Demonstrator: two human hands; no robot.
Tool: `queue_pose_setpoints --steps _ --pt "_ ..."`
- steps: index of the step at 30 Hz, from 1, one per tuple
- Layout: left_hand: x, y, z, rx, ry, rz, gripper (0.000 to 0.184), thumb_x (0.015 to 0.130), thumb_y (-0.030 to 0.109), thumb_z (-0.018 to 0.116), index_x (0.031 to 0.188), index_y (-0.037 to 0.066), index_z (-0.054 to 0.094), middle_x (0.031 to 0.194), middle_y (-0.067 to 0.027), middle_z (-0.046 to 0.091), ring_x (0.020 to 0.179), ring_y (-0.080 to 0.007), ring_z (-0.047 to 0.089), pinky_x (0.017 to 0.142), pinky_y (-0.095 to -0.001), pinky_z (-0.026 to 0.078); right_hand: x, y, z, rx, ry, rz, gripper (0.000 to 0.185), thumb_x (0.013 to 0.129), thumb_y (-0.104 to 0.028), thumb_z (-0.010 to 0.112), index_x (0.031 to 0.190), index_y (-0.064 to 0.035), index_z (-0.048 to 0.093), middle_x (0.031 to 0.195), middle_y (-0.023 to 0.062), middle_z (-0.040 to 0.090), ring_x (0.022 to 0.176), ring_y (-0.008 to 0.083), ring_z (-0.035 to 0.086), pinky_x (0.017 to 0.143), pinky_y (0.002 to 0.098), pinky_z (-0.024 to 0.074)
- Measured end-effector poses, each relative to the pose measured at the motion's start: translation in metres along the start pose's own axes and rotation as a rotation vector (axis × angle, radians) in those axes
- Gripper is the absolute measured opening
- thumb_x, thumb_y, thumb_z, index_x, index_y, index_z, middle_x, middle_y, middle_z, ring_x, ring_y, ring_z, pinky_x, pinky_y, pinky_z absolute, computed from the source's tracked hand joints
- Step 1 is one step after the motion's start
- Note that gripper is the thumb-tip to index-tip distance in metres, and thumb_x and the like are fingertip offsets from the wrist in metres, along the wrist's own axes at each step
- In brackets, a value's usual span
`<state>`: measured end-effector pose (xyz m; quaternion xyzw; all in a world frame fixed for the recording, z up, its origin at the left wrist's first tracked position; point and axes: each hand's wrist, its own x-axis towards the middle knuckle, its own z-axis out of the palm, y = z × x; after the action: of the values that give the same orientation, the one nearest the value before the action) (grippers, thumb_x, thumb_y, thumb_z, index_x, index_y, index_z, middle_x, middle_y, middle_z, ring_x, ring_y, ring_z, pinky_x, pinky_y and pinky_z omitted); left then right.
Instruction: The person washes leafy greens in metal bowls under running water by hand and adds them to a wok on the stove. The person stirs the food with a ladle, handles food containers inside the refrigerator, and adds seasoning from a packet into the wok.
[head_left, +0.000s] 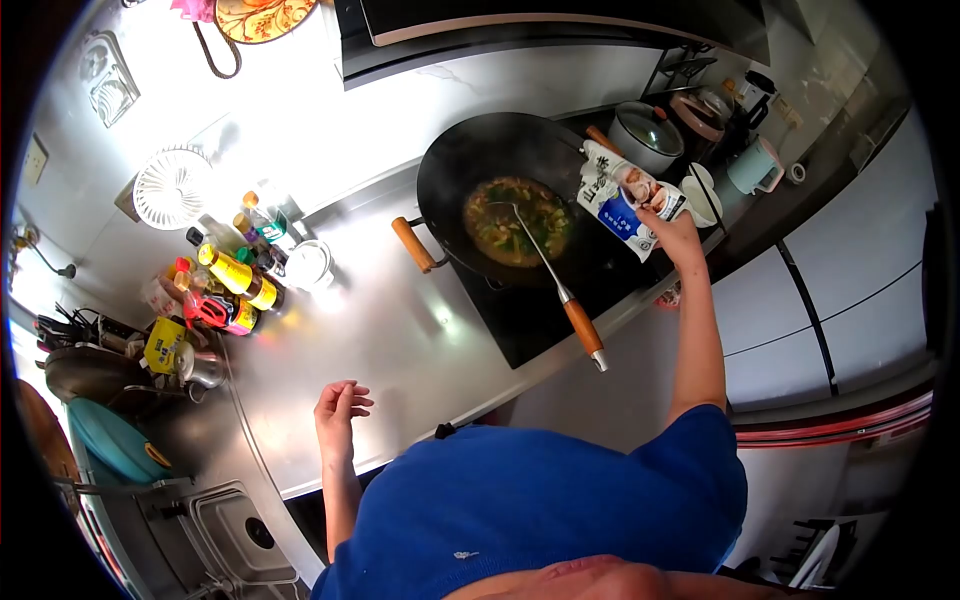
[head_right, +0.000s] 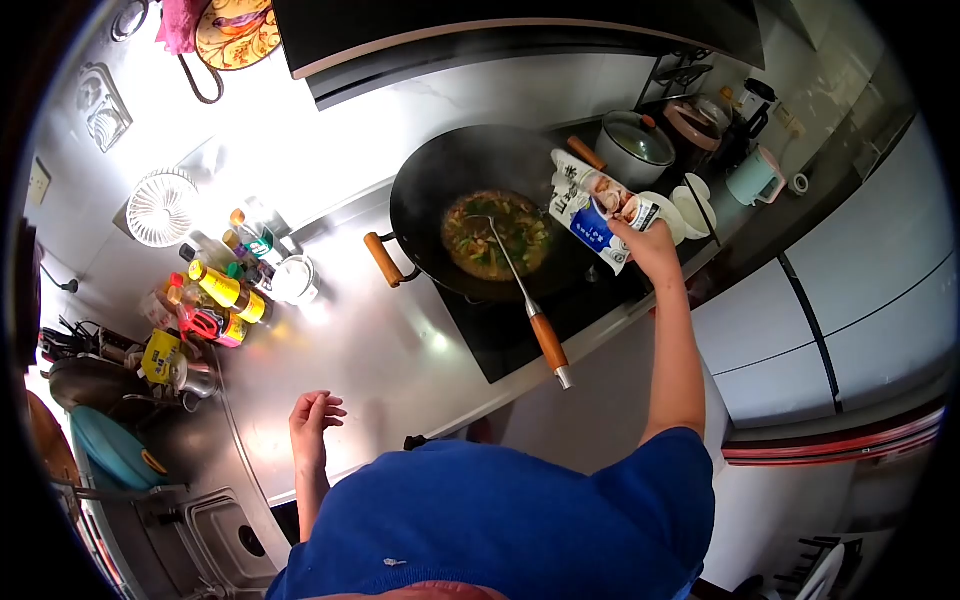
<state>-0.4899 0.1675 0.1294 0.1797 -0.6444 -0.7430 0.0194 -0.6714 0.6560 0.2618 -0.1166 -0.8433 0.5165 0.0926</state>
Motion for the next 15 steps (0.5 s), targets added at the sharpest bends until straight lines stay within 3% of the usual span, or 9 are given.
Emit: queue_pose_setpoints --steps 3,6,11,13,15 --pt "0.000 -0.001 0.002 -0.002 0.012 0.000 0.015 0.091 0.013 0.049 0.096 0.001 0.056 0.084 -0.0105 0.063 0.069 -0.0159 0.062 0.058 -0.0247 0.048 0.010 0.012 0.005 0.196 0.076 -0.141 0.029 0.076 -0.018 0.067 0.098 0.0001 0.061 0.080 0.0052 0.064 0.063 0.0107 0.062 0.047 0.0239 0.0477" --pt "-0.001 0.002 0.004 0.000 0.004 -0.012 0.015 0.091 0.013 0.049 0.095 0.001 0.056 0.083 -0.0106 0.063 0.068 -0.0161 0.062 0.057 -0.0248 0.048 0.004 0.007 0.008 -0.042 0.000 0.014 0.030 0.076 -0.019 0.067 0.097 0.0011 0.061 0.079 0.0053 0.064 0.063 0.0107 0.062 0.047 0.0240 0.0478" --pt "0.002 0.000 0.003 -0.001 0.004 -0.005 0.015 0.091 0.013 0.049 0.095 0.001 0.056 0.083 -0.0106 0.063 0.068 -0.0162 0.062 0.057 -0.0248 0.048 0.002 0.010 0.009 -0.025 0.027 0.020 0.029 0.075 -0.020 0.067 0.096 0.0004 0.062 0.079 0.0055 0.065 0.063 0.0114 0.062 0.047 0.0245 0.0481" --pt "0.003 -0.001 0.003 -0.005 0.000 -0.006 0.015 0.091 0.013 0.049 0.095 0.001 0.056 0.083 -0.0106 0.063 0.068 -0.0162 0.062 0.057 -0.0248 0.048 0.005 0.016 0.010 0.111 0.081 -0.082 0.030 0.074 -0.021 0.067 0.096 -0.0003 0.062 0.079 0.0064 0.065 0.063 0.0125 0.062 0.047 0.0252 0.0482" --pt "0.003 -0.002 0.003 0.000 -0.002 0.001 0.015 0.091 0.013 0.049 0.096 0.001 0.056 0.084 -0.0107 0.063 0.069 -0.0161 0.062 0.058 -0.0248 0.048 0.006 0.013 0.009 -0.025 0.023 -0.006 0.031 0.074 -0.022 0.067 0.096 -0.0002 0.062 0.078 0.0069 0.065 0.062 0.0128 0.062 0.047 0.0254 0.0481"
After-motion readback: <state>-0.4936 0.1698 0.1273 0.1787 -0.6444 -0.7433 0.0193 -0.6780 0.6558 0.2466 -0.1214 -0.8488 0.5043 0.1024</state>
